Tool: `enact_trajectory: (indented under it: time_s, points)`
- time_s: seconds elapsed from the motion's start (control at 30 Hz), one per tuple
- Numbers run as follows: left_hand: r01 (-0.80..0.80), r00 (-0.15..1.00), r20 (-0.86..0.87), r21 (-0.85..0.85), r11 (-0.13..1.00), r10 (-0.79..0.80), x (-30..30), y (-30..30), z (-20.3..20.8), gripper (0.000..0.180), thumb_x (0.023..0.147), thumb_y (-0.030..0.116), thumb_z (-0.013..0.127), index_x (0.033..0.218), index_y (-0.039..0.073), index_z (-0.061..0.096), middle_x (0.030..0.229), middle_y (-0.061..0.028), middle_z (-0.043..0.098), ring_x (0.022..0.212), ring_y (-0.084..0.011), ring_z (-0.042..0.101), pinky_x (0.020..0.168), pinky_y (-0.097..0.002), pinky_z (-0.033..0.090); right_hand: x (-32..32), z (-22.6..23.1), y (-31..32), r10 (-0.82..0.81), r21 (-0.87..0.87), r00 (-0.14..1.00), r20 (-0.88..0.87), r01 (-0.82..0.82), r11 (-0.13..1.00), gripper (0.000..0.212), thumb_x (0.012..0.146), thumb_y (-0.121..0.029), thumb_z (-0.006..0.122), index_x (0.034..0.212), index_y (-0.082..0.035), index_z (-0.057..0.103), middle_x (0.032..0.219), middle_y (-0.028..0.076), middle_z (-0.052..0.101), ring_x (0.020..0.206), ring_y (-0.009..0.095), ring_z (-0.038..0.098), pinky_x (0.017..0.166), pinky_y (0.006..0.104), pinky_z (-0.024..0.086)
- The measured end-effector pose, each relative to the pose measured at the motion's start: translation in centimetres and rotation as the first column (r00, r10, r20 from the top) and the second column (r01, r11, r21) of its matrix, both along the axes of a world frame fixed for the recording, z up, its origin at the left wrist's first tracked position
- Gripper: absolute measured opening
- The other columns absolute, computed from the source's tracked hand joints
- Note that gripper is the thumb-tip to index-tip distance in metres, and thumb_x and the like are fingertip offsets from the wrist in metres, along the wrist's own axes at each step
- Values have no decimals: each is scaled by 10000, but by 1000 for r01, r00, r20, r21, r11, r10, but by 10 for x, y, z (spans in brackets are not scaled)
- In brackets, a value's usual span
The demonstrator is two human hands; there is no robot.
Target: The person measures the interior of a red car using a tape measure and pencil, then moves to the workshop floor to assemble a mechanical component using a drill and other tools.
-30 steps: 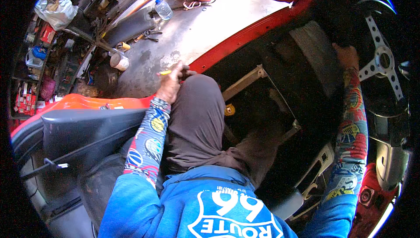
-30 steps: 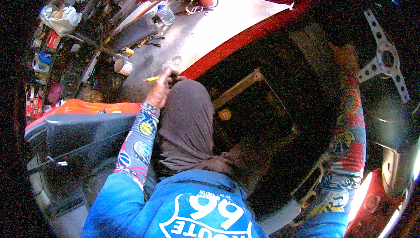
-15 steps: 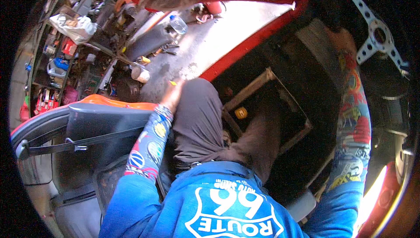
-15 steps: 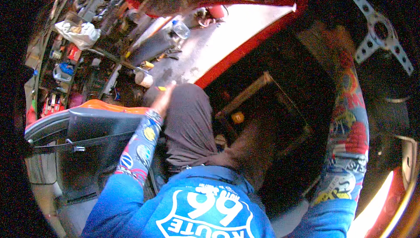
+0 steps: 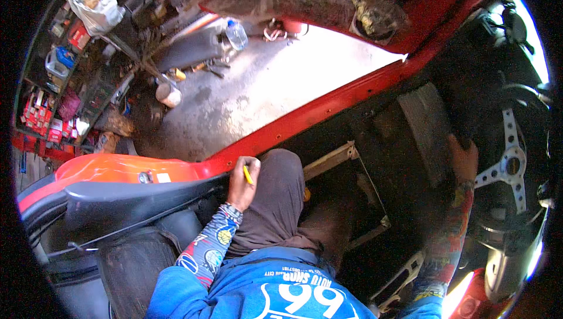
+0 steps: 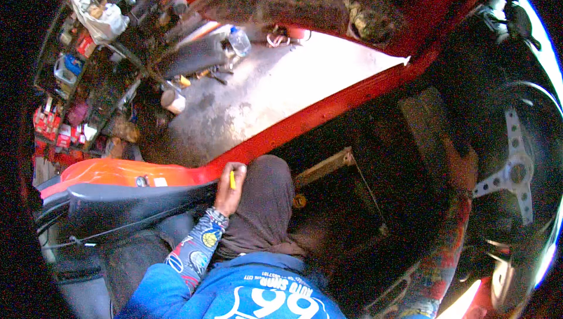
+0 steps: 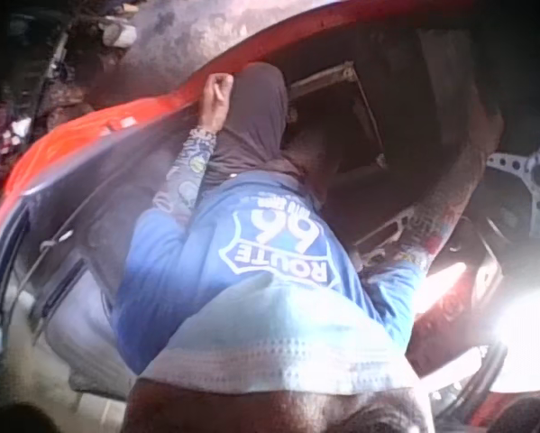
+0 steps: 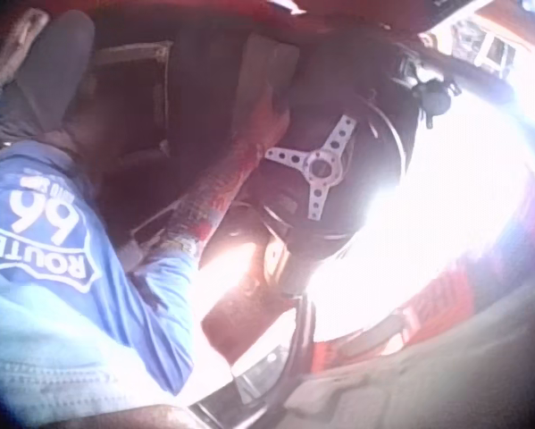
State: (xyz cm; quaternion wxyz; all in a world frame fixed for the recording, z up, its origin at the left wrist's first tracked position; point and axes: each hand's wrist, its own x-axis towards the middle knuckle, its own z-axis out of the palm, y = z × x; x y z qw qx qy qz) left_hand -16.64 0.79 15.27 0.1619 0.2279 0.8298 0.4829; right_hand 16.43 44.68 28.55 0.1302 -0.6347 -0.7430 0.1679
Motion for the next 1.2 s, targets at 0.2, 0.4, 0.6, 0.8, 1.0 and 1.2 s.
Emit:
enact_trajectory:
  time_s: [0.2,0.4,0.6,0.8,1.0,1.2]
  points:
    - [-296,827,468,-110,949,312,-5,17,-11,487,1081,507,421,1212,68,585,1098,-117,742,971,-204,669,852,-343,473,19,0,-14,34,-81,991,129,-24,996,706,926,-518,704,1371,20,597,1340,226,652,1234,410,610,1063,460,460]
    - [-326,895,263,-168,930,361,4,74,29,420,1111,391,412,1131,25,617,1038,-145,741,979,-232,709,853,-353,512,33,0,-23,55,-149,995,88,-42,988,527,948,-376,748,1309,-7,643,1286,177,686,1134,331,638,1039,433,459]
    - [-458,889,-93,-193,868,448,-17,105,84,455,1109,425,411,1182,26,617,1104,-139,739,1066,-195,674,946,-351,460,41,32,0,35,-621,998,-55,-62,782,597,866,-288,854,1342,-35,598,1299,92,640,1154,279,587,1037,434,456]
    - [-680,667,263,-166,714,697,-50,115,166,569,1068,529,447,1405,76,517,1395,-140,637,1334,-237,545,1145,-402,317,49,20,27,81,-747,996,-39,-83,660,274,838,-161,873,998,-75,669,978,3,653,892,143,573,829,315,481]
    - [-545,800,428,224,808,421,-56,178,256,478,1112,440,388,1262,4,517,1290,-242,654,1200,-311,633,1085,-436,451,42,23,29,287,-662,943,-167,-323,677,189,874,-106,825,930,-74,647,892,-9,628,856,138,570,819,297,472]
    - [-153,971,-226,-358,921,74,-32,259,188,227,1084,177,479,1182,21,612,1212,-127,659,1147,-239,611,1033,-344,449,47,8,4,211,-538,977,-40,-199,819,345,861,-100,825,1143,-55,632,1047,39,651,963,179,598,923,326,477]
